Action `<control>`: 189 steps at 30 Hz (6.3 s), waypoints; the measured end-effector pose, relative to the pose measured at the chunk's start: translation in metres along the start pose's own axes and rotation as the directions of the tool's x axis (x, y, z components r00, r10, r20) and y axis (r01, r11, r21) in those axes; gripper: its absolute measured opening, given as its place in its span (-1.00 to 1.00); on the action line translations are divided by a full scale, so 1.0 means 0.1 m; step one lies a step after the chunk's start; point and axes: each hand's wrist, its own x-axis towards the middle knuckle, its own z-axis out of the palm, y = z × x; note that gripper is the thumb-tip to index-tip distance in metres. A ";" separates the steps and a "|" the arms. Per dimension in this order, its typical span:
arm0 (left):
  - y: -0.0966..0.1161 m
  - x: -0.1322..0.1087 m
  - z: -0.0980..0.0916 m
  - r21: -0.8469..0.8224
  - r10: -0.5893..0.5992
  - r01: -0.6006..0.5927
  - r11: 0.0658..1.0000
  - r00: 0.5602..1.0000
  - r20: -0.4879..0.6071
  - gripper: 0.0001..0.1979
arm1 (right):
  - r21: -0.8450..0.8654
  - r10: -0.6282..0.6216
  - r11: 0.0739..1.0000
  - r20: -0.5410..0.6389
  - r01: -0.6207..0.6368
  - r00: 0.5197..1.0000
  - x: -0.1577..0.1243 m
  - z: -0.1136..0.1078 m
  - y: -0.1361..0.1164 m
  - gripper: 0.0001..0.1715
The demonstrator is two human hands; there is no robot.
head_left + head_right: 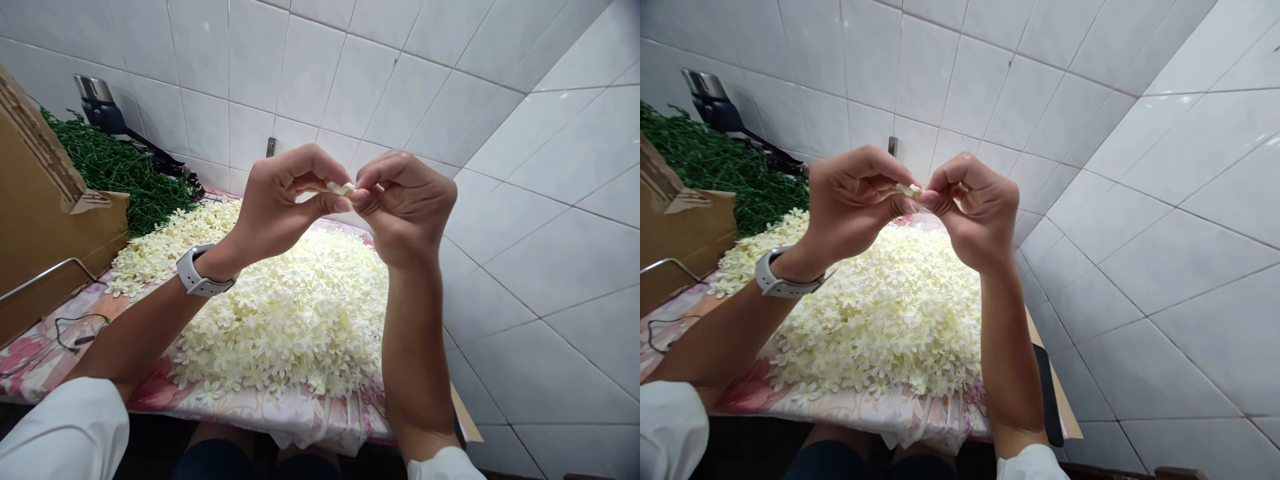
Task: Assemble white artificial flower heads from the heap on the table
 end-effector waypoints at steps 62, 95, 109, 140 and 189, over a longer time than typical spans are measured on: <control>0.11 0.05 -0.07 0.090 -0.292 0.284 0.955 0.951 0.097 -0.69 | -0.065 0.088 0.994 -0.016 -0.088 0.996 -0.01 0.01 0.05 -0.75; -0.03 -0.04 -0.01 0.026 -0.224 0.224 0.974 0.974 -0.019 -0.75 | 0.157 0.366 0.918 0.012 -0.363 0.931 -0.02 0.10 -0.03 -0.75; 0.02 0.00 0.00 -0.032 -0.316 0.315 0.949 0.949 -0.021 -0.74 | -0.002 0.272 0.962 -0.066 -0.272 0.960 -0.02 0.05 0.15 -0.66; 0.08 0.00 0.00 -0.018 -0.312 0.315 0.949 0.946 0.081 -0.75 | -0.011 0.213 0.977 -0.018 -0.213 0.977 0.00 -0.04 0.10 -0.59; -0.14 0.00 0.00 -0.070 -0.377 0.373 0.925 0.926 -0.040 -0.65 | -0.280 0.040 0.957 -0.147 -0.080 0.988 -0.06 0.14 0.32 -0.74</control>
